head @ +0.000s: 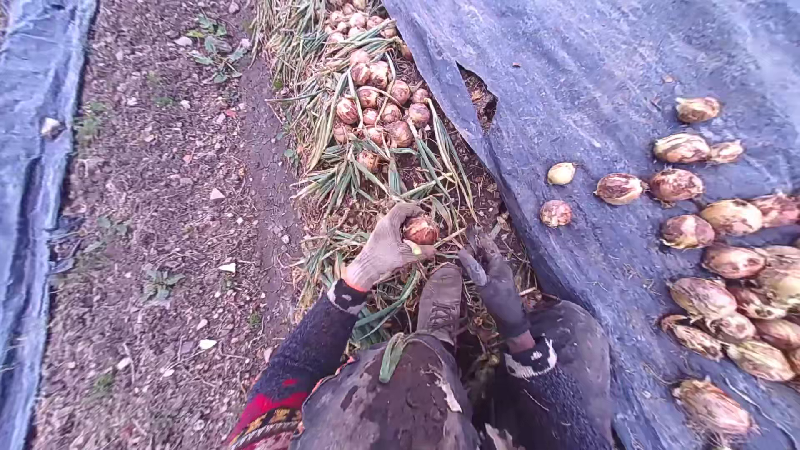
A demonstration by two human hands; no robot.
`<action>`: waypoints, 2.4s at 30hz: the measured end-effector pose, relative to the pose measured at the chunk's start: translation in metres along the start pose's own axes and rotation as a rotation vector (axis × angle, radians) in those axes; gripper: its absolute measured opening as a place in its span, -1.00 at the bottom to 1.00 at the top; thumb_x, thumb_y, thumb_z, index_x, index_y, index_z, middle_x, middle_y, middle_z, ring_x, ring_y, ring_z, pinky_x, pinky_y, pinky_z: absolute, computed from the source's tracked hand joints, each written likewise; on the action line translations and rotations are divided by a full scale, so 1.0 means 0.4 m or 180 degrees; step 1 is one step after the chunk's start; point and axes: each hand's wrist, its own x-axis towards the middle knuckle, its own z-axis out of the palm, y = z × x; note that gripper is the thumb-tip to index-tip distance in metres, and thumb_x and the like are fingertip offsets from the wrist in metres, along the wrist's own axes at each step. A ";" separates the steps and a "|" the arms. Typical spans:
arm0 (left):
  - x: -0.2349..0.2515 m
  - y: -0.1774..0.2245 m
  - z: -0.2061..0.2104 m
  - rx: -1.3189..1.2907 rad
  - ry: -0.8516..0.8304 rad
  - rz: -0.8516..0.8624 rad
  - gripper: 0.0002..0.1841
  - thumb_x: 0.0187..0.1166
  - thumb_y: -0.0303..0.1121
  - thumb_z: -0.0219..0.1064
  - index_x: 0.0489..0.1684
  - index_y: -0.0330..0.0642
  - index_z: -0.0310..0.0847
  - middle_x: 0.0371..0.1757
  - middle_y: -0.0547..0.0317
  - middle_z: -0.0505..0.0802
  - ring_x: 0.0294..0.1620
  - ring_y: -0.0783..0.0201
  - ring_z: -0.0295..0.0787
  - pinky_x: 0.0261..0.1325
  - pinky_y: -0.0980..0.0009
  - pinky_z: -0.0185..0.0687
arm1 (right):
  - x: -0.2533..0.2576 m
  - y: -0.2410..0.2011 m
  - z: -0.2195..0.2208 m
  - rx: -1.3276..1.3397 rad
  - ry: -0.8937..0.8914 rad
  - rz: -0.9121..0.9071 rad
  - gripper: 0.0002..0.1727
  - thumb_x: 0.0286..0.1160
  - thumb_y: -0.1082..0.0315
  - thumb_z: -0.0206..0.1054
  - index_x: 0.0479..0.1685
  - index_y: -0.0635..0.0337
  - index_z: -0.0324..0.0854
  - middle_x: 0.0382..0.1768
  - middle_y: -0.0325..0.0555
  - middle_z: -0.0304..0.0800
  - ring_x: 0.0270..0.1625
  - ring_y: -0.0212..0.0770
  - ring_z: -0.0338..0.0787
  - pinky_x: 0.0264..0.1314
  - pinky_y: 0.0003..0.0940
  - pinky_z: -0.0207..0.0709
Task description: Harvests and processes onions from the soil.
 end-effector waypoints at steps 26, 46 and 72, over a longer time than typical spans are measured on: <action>-0.011 0.060 0.208 0.0930 -0.1002 -0.0688 -0.77 0.57 -0.04 0.33 -0.08 0.15 0.84 -0.10 0.37 0.91 -0.05 0.36 0.84 0.06 0.08 0.77 | -0.004 0.014 0.010 0.1946 -0.0172 0.1963 -0.27 0.68 -0.41 -0.12 0.11 0.02 0.66 -0.41 -0.16 0.71 -0.53 -0.29 0.66 -0.55 -0.31 0.63; 0.222 -0.279 -0.249 0.2331 -0.0124 -0.1355 -0.38 0.27 -0.07 0.53 0.44 0.08 0.65 0.65 -0.02 0.55 0.65 -0.06 0.45 0.54 -0.21 0.46 | 0.021 -0.068 -0.119 0.1874 0.0701 0.0456 -0.44 0.81 -0.19 -0.08 0.50 -0.03 0.42 -0.36 -0.21 0.74 -0.54 -0.32 0.71 -0.57 -0.42 0.67; -0.028 0.059 0.161 -0.0419 -0.1314 -0.0670 -0.02 0.04 0.06 0.74 0.60 -0.02 0.40 0.30 0.21 0.79 0.22 0.37 0.78 0.32 0.23 0.77 | -0.015 0.011 -0.012 0.0799 0.0150 0.0142 -0.54 0.71 0.12 0.28 0.40 0.25 0.66 0.19 -0.13 0.87 0.21 -0.37 0.83 0.35 -0.37 0.70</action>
